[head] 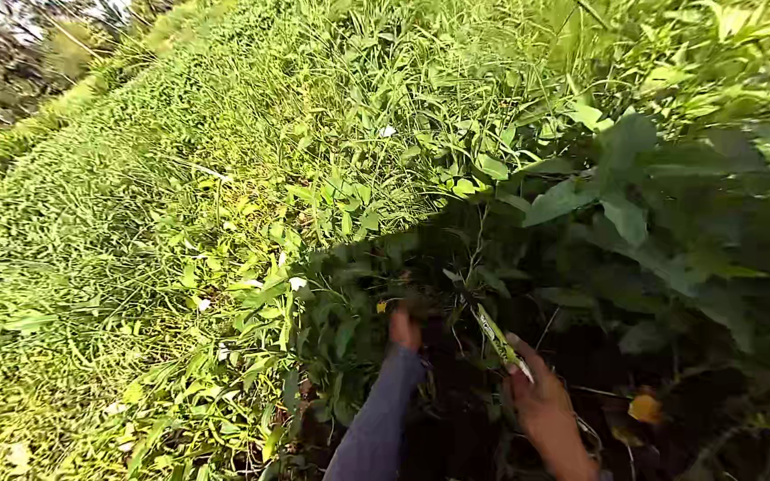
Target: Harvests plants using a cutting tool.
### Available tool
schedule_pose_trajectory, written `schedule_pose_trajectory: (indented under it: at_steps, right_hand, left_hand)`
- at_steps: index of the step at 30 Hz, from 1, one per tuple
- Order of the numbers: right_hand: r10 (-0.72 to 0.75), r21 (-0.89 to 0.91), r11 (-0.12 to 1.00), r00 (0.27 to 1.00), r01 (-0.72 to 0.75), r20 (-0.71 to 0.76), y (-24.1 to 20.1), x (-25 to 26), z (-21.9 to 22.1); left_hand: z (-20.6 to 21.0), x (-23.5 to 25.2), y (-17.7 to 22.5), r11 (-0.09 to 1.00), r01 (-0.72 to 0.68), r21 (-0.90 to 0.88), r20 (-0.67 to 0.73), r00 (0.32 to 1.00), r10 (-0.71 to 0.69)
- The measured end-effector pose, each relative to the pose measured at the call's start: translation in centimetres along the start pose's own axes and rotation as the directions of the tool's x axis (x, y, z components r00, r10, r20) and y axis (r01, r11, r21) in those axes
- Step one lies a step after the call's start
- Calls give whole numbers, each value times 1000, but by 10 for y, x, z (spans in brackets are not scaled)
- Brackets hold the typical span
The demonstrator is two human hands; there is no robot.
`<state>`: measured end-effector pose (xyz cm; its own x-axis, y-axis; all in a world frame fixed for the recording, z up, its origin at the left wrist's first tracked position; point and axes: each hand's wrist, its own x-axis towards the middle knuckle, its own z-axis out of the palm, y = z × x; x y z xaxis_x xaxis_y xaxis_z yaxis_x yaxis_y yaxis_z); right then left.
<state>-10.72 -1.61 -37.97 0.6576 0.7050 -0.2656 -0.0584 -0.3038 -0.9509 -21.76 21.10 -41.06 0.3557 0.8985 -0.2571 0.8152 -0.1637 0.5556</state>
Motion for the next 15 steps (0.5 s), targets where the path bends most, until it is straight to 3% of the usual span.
schedule_pose_trajectory:
  at_steps: [3,5,8,11,15]
  right_hand:
    - [7,12,1000,1000,-6,-3,-1,0,-6]
    - [-1,23,1000,1000,0,13,-2,1,-10]
    - [-15,35,999,1000,15,12,0,3,-12]
    - [-10,41,999,1000,10,8,4,5,-13]
    - [0,18,1000,1000,-1,14,2,3,-13]
  left_hand:
    - [-9,-9,-2,961,34,-276,-101,993,-64]
    - [-18,-14,-1,953,47,-300,-105,991,-82]
    - [-19,-16,6,999,-17,-49,48,999,19]
    - [3,-18,20,968,-171,185,248,961,122]
    - [17,-19,37,927,-249,281,316,936,156]
